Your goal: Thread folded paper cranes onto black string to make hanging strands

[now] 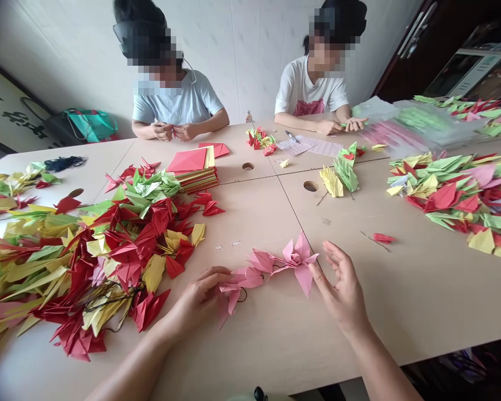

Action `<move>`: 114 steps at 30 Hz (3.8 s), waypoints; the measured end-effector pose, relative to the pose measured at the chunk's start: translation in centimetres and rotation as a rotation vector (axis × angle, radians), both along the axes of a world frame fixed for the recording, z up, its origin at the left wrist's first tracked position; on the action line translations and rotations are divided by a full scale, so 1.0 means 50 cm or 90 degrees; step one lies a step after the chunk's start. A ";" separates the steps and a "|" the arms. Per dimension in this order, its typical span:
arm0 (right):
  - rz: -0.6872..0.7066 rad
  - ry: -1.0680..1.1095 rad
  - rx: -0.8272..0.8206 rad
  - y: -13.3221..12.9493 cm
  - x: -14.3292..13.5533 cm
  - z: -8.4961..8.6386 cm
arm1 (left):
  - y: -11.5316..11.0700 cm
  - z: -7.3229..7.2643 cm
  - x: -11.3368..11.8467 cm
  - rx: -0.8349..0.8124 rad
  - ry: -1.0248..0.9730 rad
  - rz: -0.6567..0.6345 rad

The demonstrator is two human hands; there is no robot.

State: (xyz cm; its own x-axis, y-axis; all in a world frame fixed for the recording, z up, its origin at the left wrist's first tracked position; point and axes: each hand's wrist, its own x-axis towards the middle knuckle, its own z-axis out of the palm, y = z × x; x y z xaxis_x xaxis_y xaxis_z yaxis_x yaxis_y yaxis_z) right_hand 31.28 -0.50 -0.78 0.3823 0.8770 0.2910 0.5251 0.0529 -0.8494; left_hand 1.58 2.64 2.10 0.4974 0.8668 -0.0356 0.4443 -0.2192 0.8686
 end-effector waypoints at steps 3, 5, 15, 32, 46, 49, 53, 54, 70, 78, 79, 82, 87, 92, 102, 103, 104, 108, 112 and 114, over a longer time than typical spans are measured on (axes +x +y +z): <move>0.026 0.137 -0.107 0.000 0.012 -0.021 | 0.003 -0.008 -0.002 -0.022 -0.032 0.019; 0.077 0.148 -0.150 0.004 0.012 -0.021 | 0.005 -0.010 -0.006 -0.048 -0.053 0.038; 0.091 -0.002 -0.129 0.013 0.047 -0.014 | 0.018 -0.015 -0.018 -0.106 -0.032 0.145; 0.153 -0.520 0.087 0.033 0.012 0.011 | 0.020 -0.006 -0.012 -0.099 0.033 0.157; 0.240 -0.579 0.030 0.061 -0.096 0.066 | 0.018 0.006 -0.008 -0.080 0.029 0.147; 0.246 -0.584 -0.012 0.068 -0.096 0.050 | 0.018 0.005 -0.009 -0.073 0.046 0.158; 0.223 -0.585 -0.038 0.063 -0.083 0.046 | 0.017 0.001 -0.009 -0.055 0.049 0.151; 0.223 -0.585 -0.035 0.060 -0.084 0.051 | 0.017 -0.001 -0.010 -0.051 0.047 0.147; 0.328 -0.555 -0.001 0.061 -0.149 0.065 | 0.018 0.001 -0.006 -0.041 0.057 0.163; 0.412 -0.528 0.084 0.024 -0.219 0.079 | 0.017 -0.007 -0.008 -0.058 0.038 0.145; 0.430 -0.540 0.073 0.023 -0.227 0.074 | 0.016 -0.007 -0.008 -0.058 0.031 0.147; 0.451 -0.563 0.035 0.022 -0.229 0.063 | 0.016 -0.005 -0.009 -0.056 0.032 0.149; 0.357 -0.504 0.085 0.013 -0.177 0.074 | 0.015 0.000 -0.008 -0.037 0.044 0.131; 0.302 -0.371 0.140 -0.036 -0.135 0.062 | 0.013 0.004 -0.009 -0.048 0.025 0.114; 0.469 -0.293 -0.055 -0.081 -0.214 0.014 | 0.011 0.009 -0.013 -0.018 -0.057 0.018; 0.473 -0.293 -0.064 -0.076 -0.222 0.016 | 0.011 0.008 -0.013 -0.016 -0.055 0.012; 0.474 -0.296 -0.073 -0.071 -0.227 0.017 | 0.012 0.007 -0.013 -0.013 -0.051 0.010; 0.461 -0.286 -0.071 -0.064 -0.232 0.007 | 0.011 0.004 -0.011 -0.005 -0.035 0.012; 0.353 -0.265 0.012 -0.063 -0.222 -0.013 | 0.011 0.008 -0.006 -0.004 -0.031 -0.002; 0.297 -0.269 0.034 -0.058 -0.217 -0.018 | 0.013 0.008 -0.005 -0.004 -0.031 -0.002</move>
